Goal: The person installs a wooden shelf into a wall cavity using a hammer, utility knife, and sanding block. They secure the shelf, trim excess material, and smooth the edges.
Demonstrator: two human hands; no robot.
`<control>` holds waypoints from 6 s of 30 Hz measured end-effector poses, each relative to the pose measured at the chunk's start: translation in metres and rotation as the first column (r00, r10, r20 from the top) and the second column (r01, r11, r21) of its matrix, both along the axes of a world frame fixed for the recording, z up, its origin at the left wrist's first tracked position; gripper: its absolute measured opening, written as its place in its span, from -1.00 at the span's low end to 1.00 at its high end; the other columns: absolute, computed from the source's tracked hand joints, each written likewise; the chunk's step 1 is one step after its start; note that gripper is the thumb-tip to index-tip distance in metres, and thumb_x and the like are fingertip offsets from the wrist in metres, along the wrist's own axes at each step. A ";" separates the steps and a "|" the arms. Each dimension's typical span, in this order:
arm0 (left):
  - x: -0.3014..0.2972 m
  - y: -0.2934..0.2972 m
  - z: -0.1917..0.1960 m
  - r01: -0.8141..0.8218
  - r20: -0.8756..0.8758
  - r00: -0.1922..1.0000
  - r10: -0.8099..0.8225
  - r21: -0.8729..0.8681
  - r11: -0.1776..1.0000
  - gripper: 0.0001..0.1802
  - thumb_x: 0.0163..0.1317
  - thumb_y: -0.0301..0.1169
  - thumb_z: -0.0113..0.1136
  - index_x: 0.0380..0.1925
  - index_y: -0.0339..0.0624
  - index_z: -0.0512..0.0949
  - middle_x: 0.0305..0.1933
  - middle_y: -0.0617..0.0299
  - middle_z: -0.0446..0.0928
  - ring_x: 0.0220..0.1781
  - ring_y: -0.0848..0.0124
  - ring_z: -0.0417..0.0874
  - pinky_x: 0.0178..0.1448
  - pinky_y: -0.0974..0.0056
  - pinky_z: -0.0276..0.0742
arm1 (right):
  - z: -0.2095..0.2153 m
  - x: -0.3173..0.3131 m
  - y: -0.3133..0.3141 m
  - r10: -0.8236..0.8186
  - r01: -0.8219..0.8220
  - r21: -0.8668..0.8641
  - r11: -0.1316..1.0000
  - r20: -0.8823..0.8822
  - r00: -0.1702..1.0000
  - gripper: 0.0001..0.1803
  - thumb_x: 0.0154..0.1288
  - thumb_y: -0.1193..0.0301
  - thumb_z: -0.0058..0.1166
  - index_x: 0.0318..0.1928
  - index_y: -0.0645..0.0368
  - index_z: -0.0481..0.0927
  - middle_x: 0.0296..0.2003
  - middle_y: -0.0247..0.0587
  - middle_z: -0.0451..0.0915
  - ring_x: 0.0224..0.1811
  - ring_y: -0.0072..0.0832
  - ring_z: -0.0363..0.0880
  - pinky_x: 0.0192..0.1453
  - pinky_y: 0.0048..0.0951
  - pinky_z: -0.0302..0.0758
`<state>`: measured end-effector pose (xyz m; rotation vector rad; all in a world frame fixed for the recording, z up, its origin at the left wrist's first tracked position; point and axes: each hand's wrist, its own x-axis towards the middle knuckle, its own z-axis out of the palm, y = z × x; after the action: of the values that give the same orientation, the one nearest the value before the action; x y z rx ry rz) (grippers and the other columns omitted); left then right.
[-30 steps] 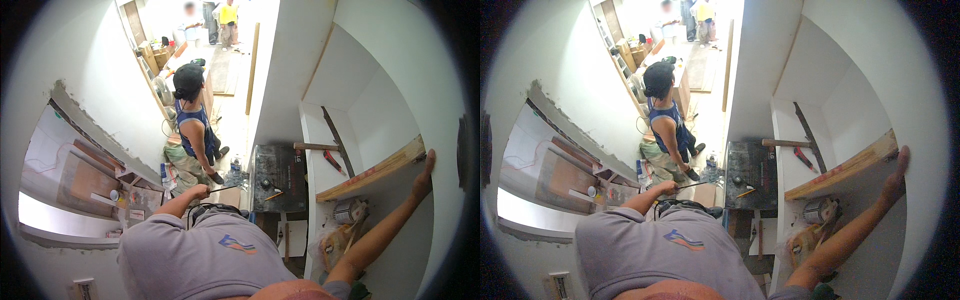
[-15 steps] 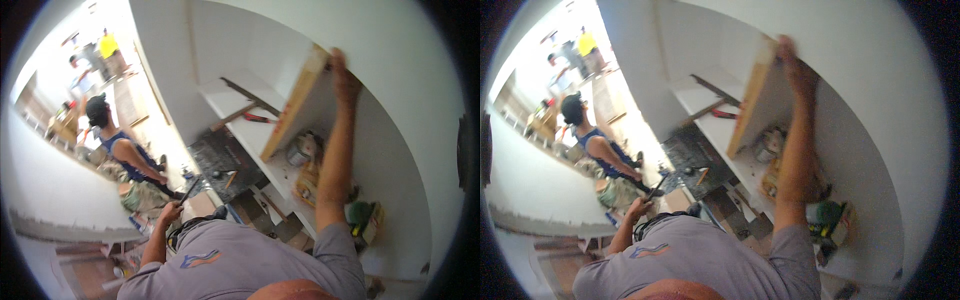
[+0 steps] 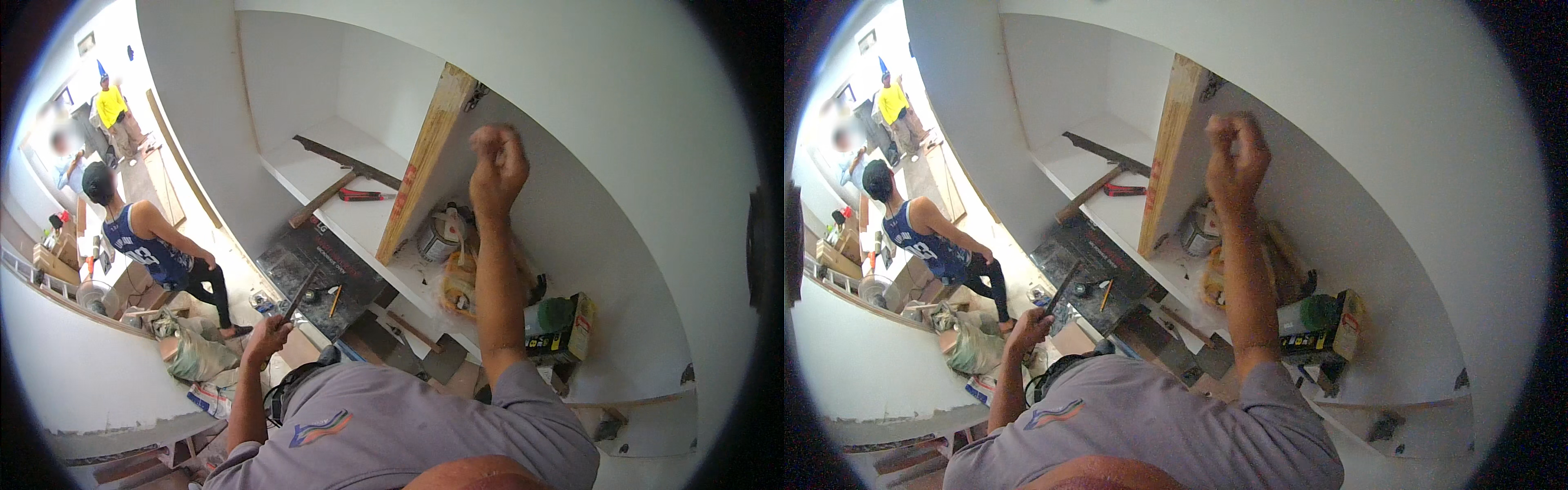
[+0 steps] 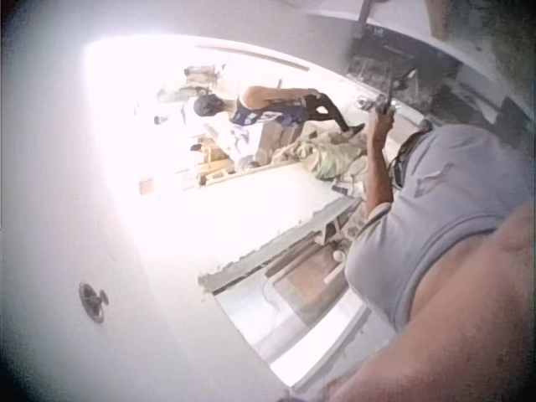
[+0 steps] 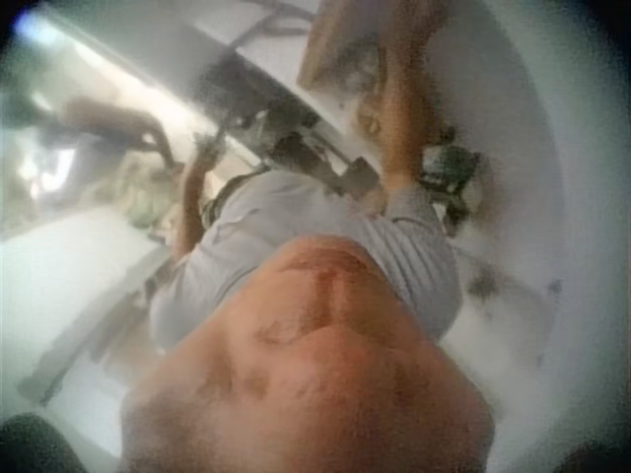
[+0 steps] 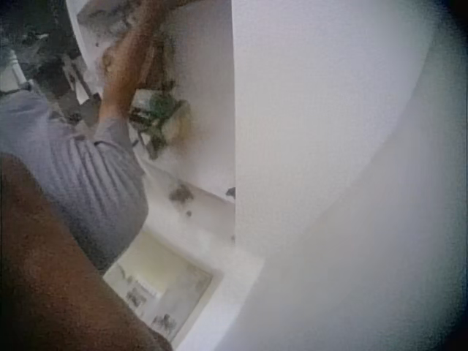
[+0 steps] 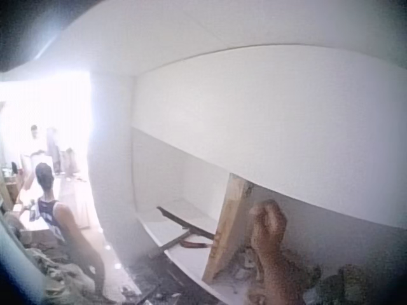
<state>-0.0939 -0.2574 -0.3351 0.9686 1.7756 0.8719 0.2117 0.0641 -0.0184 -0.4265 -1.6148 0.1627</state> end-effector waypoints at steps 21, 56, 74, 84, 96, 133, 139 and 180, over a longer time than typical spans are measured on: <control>0.057 0.109 0.194 0.021 0.520 0.789 -0.328 0.511 0.859 -0.60 0.42 -0.21 0.18 0.04 -0.34 0.56 -0.59 0.33 0.47 -0.58 0.58 0.46 -0.55 0.42 0.39 | 0.127 -0.065 -0.016 -0.899 0.347 0.865 0.363 0.228 0.374 -0.72 0.08 0.18 0.48 -0.26 -0.06 0.67 -0.21 -0.44 0.53 -0.07 -0.41 0.45 0.25 -0.12 0.23; 0.021 0.130 0.165 0.116 0.508 0.764 -0.398 0.498 0.859 -0.70 0.45 -0.31 0.11 -0.02 -0.35 0.57 -0.57 0.31 0.48 -0.54 0.56 0.48 -0.44 0.38 0.41 | 0.156 -0.137 0.012 -0.875 0.147 0.908 0.393 0.320 0.363 -0.88 0.34 0.27 0.19 -0.21 -0.01 0.65 -0.29 -0.36 0.63 -0.15 -0.41 0.63 0.04 -0.17 0.38; -0.001 0.123 0.134 0.058 0.611 0.722 -0.326 0.416 0.908 -0.70 0.40 -0.31 0.16 -0.03 -0.32 0.60 -0.52 0.34 0.49 -0.52 0.54 0.49 -0.37 0.38 0.38 | 0.079 -0.211 0.005 0.091 -0.375 -0.550 0.746 -0.474 0.876 -0.61 0.52 0.20 0.10 0.03 0.34 0.54 -0.22 -0.02 0.75 -0.46 -0.41 0.70 -0.46 -0.53 0.56; -0.014 0.122 0.073 -0.009 0.702 0.666 -0.251 0.344 0.939 -0.69 0.41 -0.29 0.17 -0.03 -0.33 0.57 -0.44 0.29 0.52 -0.48 0.51 0.52 -0.35 0.37 0.42 | 0.050 -0.203 0.018 0.039 -0.173 -0.329 0.928 -0.377 0.925 -0.68 0.50 0.24 0.08 -0.10 0.31 0.58 -0.48 -0.19 0.66 -0.57 -0.46 0.61 -0.47 -0.50 0.49; -0.031 0.143 0.000 0.023 0.753 0.597 -0.276 0.328 0.944 -0.68 0.35 -0.32 0.22 -0.04 -0.35 0.57 -0.45 0.29 0.51 -0.51 0.50 0.50 -0.42 0.37 0.39 | 0.106 -0.092 -0.026 -0.952 0.367 0.886 0.283 0.214 0.218 -0.62 0.36 0.29 0.26 0.13 0.13 0.64 0.17 -0.17 0.64 0.29 -0.19 0.52 0.38 -0.12 0.38; -0.008 0.134 0.003 -0.035 0.719 0.670 -0.183 0.277 0.960 -0.67 0.33 -0.36 0.25 -0.03 -0.38 0.58 -0.47 0.27 0.52 -0.54 0.49 0.50 -0.44 0.40 0.39 | 0.045 -0.037 -0.036 -0.868 0.395 0.784 0.478 0.491 0.077 -0.53 0.40 0.12 0.16 0.22 0.03 0.63 0.41 -0.19 0.43 0.57 -0.20 0.19 0.62 0.10 -0.16; 0.002 0.141 0.058 0.042 0.584 0.781 -0.222 0.305 0.951 -0.66 0.36 -0.32 0.20 -0.01 -0.36 0.59 -0.50 0.29 0.52 -0.54 0.50 0.50 -0.41 0.37 0.36 | 0.045 0.002 -0.063 -0.539 0.192 0.517 0.834 0.691 0.483 -0.75 0.30 0.31 0.26 -0.03 0.03 0.69 0.07 -0.26 0.71 0.27 -0.25 0.59 0.54 0.06 0.08; -0.011 0.336 0.389 0.663 -0.491 0.672 0.554 0.732 -0.155 -0.72 0.00 -0.66 0.45 -0.24 -0.18 0.72 -0.19 0.14 0.60 -0.10 0.27 0.66 -0.13 0.28 0.70 | 0.080 -0.006 -0.049 -0.826 0.603 0.640 0.477 0.091 0.557 -0.79 0.08 0.09 0.40 -0.26 -0.26 0.74 -0.21 -0.66 0.60 0.01 -0.47 0.47 0.35 0.03 0.09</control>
<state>-0.1049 0.0784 0.0537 2.9387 1.0589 2.2094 0.2060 0.0148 0.0618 -0.7012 -1.6207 -1.1213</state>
